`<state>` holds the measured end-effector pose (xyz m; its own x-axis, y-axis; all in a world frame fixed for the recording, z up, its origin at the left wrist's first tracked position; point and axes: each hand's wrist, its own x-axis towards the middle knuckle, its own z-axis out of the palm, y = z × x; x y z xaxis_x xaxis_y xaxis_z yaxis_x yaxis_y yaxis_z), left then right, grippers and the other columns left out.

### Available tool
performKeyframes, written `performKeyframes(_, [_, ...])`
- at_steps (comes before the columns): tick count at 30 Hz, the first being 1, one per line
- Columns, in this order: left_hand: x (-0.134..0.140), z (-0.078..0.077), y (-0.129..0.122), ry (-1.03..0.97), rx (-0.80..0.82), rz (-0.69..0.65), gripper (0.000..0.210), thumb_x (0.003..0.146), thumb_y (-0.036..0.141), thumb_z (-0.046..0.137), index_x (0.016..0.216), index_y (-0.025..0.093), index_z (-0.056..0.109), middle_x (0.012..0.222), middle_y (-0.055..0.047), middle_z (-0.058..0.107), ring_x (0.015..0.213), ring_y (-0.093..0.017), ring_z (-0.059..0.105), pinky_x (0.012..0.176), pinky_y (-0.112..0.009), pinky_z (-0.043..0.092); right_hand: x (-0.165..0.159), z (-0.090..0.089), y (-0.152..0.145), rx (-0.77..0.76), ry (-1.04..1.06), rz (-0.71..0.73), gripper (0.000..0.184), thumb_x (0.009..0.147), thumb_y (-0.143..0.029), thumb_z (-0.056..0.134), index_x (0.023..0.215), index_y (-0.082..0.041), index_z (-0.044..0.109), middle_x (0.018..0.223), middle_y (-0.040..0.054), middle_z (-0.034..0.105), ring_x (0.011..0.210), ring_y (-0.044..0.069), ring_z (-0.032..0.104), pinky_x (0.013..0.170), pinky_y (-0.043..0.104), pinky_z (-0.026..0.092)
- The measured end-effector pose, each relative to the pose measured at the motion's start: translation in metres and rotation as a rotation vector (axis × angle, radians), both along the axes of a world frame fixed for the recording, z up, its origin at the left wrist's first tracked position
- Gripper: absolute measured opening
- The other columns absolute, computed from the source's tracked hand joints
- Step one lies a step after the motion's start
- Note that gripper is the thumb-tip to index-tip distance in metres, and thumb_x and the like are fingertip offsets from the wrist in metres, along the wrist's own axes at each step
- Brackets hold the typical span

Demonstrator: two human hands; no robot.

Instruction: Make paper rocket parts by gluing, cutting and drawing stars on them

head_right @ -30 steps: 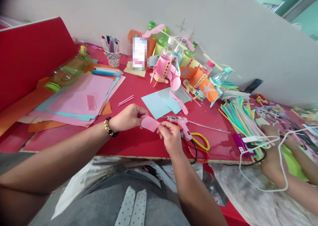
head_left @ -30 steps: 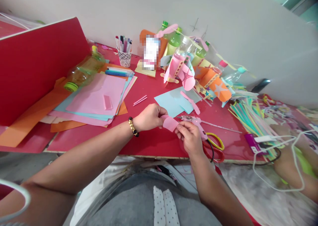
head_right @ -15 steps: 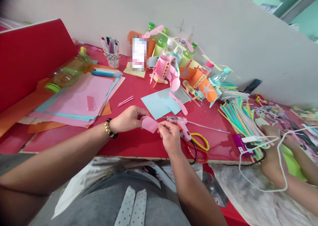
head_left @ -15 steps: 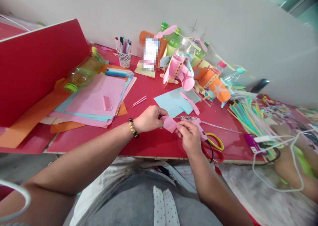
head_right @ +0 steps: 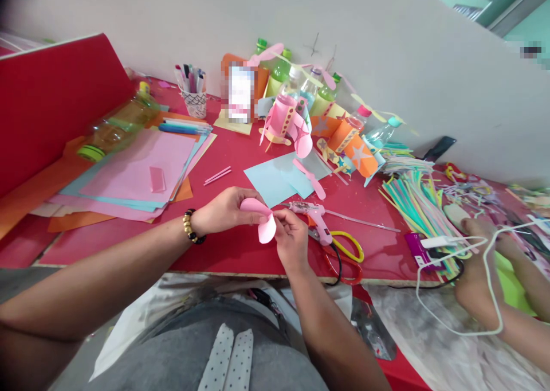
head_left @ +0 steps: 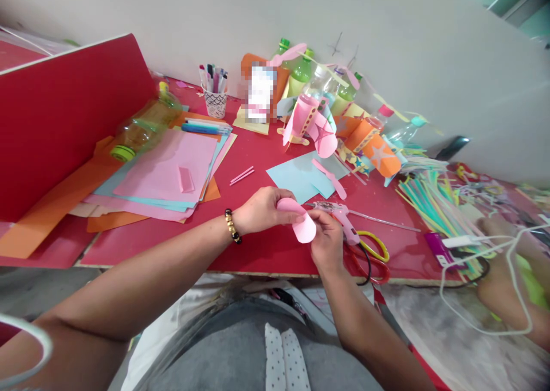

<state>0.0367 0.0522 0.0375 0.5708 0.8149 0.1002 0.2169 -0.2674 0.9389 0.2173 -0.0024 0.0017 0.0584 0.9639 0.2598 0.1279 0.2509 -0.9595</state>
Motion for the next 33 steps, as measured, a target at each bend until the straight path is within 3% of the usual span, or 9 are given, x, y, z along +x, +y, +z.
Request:
performKeyframes(7, [0.001,-0.003,0.000,-0.060,-0.089,-0.034,0.026,0.077,0.038,0.071,0.085,0.013,0.069,0.074,-0.002,0.067,0.069,-0.013,0.060,0.061,-0.021,0.043,0.001,-0.008,0.002,-0.011,0.120,0.011,0.002,0.080,-0.021,0.068,0.080,-0.021,0.070,0.069,-0.0033,0.063,0.061,0.011,0.053,0.056,0.023,0.042])
performKeyframes(14, [0.003,-0.002,-0.002,-0.142,-0.207,-0.058,0.035,0.082,0.045,0.065,0.080,0.011,0.065,0.068,-0.001,0.062,0.063,-0.010,0.056,0.056,-0.019,0.041,0.003,-0.002,-0.001,0.028,-0.029,-0.005,0.006,0.085,-0.022,0.063,0.084,-0.022,0.069,0.070,-0.0030,0.060,0.057,0.010,0.052,0.053,0.023,0.040])
performKeyframes(19, [0.007,-0.004,-0.003,-0.136,-0.227,-0.068,0.031,0.081,0.042,0.068,0.084,0.010,0.067,0.077,-0.005,0.068,0.073,-0.014,0.062,0.064,-0.022,0.047,0.004,0.005,-0.002,0.050,-0.090,0.002,0.009,0.086,-0.022,0.062,0.082,-0.020,0.070,0.076,-0.0002,0.062,0.069,0.014,0.056,0.062,0.026,0.043])
performKeyframes(25, [0.010,-0.010,-0.004,-0.190,-0.252,-0.047,0.030,0.077,0.040,0.073,0.084,0.011,0.065,0.077,-0.004,0.067,0.073,-0.014,0.062,0.063,-0.023,0.047,0.005,0.006,-0.003,0.058,-0.148,0.000,0.007,0.086,-0.024,0.063,0.083,-0.021,0.069,0.077,0.0007,0.063,0.069,0.015,0.058,0.062,0.026,0.045])
performKeyframes(33, [0.012,-0.009,-0.006,-0.261,-0.342,-0.011,0.036,0.070,0.038,0.079,0.085,0.012,0.058,0.074,0.001,0.059,0.066,-0.009,0.054,0.058,-0.020,0.042,0.005,0.006,-0.003,0.229,-0.299,-0.021,0.012,0.088,-0.016,0.059,0.089,-0.023,0.068,0.083,0.0010,0.067,0.080,0.016,0.061,0.075,0.030,0.048])
